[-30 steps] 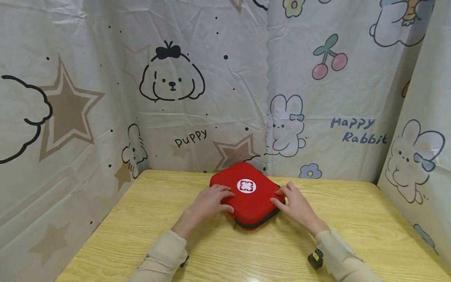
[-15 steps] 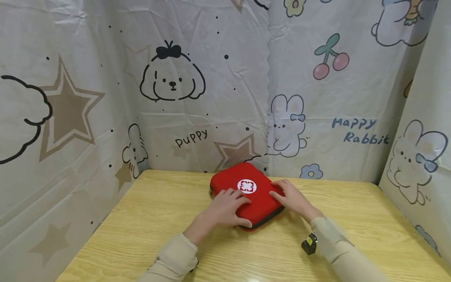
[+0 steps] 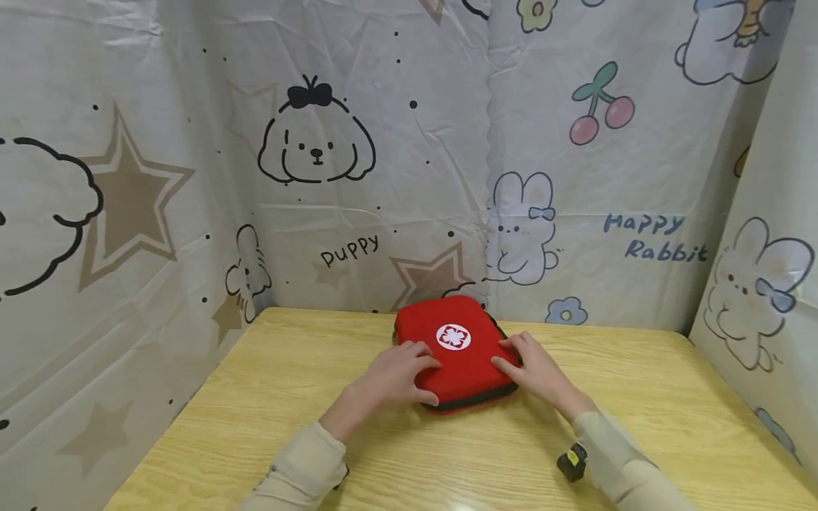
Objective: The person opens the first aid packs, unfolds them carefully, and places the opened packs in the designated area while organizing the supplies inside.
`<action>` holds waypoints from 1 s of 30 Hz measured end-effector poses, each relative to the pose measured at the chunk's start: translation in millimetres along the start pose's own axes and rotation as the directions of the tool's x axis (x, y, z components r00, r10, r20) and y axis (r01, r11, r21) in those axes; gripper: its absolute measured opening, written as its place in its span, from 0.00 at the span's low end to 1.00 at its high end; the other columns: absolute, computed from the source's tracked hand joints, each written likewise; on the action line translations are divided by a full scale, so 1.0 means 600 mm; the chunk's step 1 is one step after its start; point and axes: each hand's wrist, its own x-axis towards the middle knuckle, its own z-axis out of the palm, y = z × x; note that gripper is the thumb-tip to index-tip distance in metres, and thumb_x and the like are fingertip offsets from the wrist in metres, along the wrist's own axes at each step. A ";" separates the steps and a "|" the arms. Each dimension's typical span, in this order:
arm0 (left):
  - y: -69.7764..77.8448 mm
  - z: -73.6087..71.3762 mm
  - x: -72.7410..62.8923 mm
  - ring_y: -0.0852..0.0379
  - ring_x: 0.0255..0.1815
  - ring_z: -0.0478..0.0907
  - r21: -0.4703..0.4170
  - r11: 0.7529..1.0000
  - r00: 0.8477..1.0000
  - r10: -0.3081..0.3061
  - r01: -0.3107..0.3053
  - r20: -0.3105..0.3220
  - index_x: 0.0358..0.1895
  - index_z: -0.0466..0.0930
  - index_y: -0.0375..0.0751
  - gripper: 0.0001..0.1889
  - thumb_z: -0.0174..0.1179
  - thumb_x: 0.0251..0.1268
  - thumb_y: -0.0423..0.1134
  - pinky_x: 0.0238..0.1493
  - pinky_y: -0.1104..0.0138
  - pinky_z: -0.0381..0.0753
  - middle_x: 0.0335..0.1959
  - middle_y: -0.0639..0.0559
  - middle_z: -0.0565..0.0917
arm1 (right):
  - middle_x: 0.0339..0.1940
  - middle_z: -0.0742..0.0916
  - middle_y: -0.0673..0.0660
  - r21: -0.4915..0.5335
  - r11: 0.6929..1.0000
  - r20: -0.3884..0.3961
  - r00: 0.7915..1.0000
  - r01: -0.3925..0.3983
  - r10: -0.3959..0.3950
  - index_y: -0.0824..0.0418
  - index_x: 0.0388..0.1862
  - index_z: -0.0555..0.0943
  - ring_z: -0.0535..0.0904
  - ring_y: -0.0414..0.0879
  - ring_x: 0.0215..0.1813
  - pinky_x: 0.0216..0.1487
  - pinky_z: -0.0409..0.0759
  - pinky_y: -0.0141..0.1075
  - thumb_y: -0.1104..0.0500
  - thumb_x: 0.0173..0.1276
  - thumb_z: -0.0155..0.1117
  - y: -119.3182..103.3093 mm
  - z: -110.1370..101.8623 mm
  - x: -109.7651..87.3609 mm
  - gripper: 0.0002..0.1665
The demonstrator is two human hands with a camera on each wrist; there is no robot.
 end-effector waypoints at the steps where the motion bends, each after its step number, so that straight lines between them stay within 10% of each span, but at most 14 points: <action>1: -0.002 -0.001 0.000 0.58 0.53 0.75 -0.007 1.000 1.000 0.000 0.000 -0.002 0.56 0.83 0.56 0.26 0.70 0.54 0.59 0.52 0.65 0.78 0.51 0.58 0.79 | 0.47 0.81 0.58 0.002 1.000 0.000 1.000 -0.005 0.005 0.67 0.56 0.80 0.77 0.53 0.52 0.60 0.74 0.51 0.48 0.68 0.67 -0.001 -0.001 -0.004 0.28; 15: -0.024 -0.015 -0.013 0.51 0.68 0.73 -0.124 0.992 0.997 -0.027 0.035 0.069 0.60 0.81 0.44 0.23 0.69 0.61 0.41 0.66 0.59 0.73 0.65 0.51 0.77 | 0.45 0.78 0.54 0.061 0.996 0.042 0.997 -0.069 0.066 0.63 0.55 0.80 0.75 0.44 0.44 0.50 0.77 0.40 0.43 0.66 0.68 -0.022 -0.010 -0.043 0.29; 30: 0.016 0.004 0.034 0.56 0.64 0.72 -0.007 0.993 0.992 0.116 -0.115 0.056 0.63 0.78 0.55 0.26 0.67 0.62 0.56 0.65 0.60 0.70 0.63 0.56 0.76 | 0.42 0.82 0.53 0.032 0.999 0.040 0.998 -0.043 0.041 0.57 0.43 0.84 0.79 0.48 0.43 0.43 0.78 0.38 0.53 0.65 0.70 0.002 -0.032 -0.083 0.12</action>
